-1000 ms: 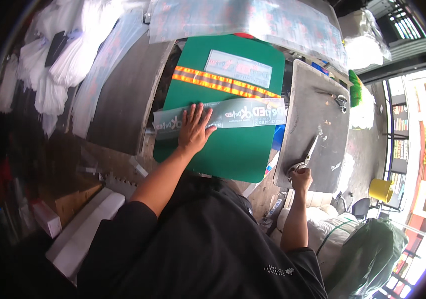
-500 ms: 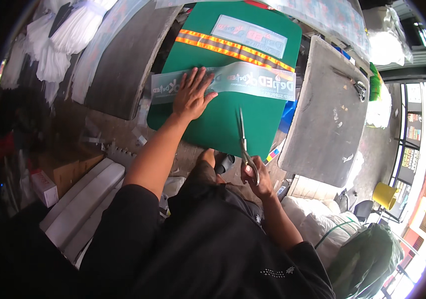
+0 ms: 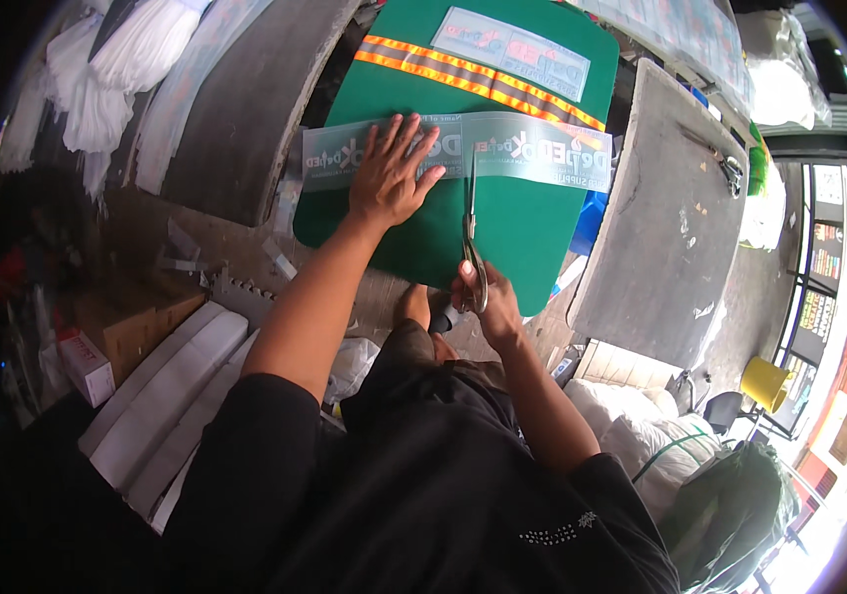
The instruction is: The person organizes printed plastic sheets, cuts them into smaller segments using scissors, and stacks the cut pieces on the work surface.
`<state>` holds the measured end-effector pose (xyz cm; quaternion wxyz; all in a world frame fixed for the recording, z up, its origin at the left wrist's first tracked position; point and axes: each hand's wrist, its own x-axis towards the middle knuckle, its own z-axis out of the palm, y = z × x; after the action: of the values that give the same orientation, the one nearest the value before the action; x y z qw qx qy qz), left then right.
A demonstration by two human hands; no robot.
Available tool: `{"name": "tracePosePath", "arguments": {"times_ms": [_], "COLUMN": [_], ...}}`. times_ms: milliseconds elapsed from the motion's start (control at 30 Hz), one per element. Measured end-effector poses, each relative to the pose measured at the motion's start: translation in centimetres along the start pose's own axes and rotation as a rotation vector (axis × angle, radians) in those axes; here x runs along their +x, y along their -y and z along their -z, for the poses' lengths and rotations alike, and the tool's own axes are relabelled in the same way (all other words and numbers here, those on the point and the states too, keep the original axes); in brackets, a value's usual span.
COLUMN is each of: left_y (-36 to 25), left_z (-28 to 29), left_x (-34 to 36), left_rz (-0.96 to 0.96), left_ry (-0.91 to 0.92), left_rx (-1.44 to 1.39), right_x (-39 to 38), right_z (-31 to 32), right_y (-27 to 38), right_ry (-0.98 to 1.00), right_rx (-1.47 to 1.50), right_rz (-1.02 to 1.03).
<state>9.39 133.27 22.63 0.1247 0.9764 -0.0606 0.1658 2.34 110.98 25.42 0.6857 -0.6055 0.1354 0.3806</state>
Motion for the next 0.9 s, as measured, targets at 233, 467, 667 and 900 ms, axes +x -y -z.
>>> {"name": "tracePosePath", "arguments": {"times_ms": [233,467,667,900], "left_y": [0.1,0.1,0.0,0.0], "left_z": [0.0,0.0,0.1,0.3], "left_x": [0.0,0.2,0.2,0.3], "left_rz": [0.015,0.028,0.037,0.045], "left_ry": [-0.019,0.006,-0.020,0.008], "left_rx": [-0.028,-0.014,-0.049,-0.036], "right_x": [1.0,0.3,1.9,2.9], "right_z": [-0.1,-0.6,-0.5,-0.9], "right_y": [1.2,1.1,2.4,3.0], "right_ry": [-0.111,-0.142,-0.058,-0.139], "right_rx": [-0.229,-0.435,-0.335,-0.369], "right_rz": [0.014,0.110,0.058,0.085]}}
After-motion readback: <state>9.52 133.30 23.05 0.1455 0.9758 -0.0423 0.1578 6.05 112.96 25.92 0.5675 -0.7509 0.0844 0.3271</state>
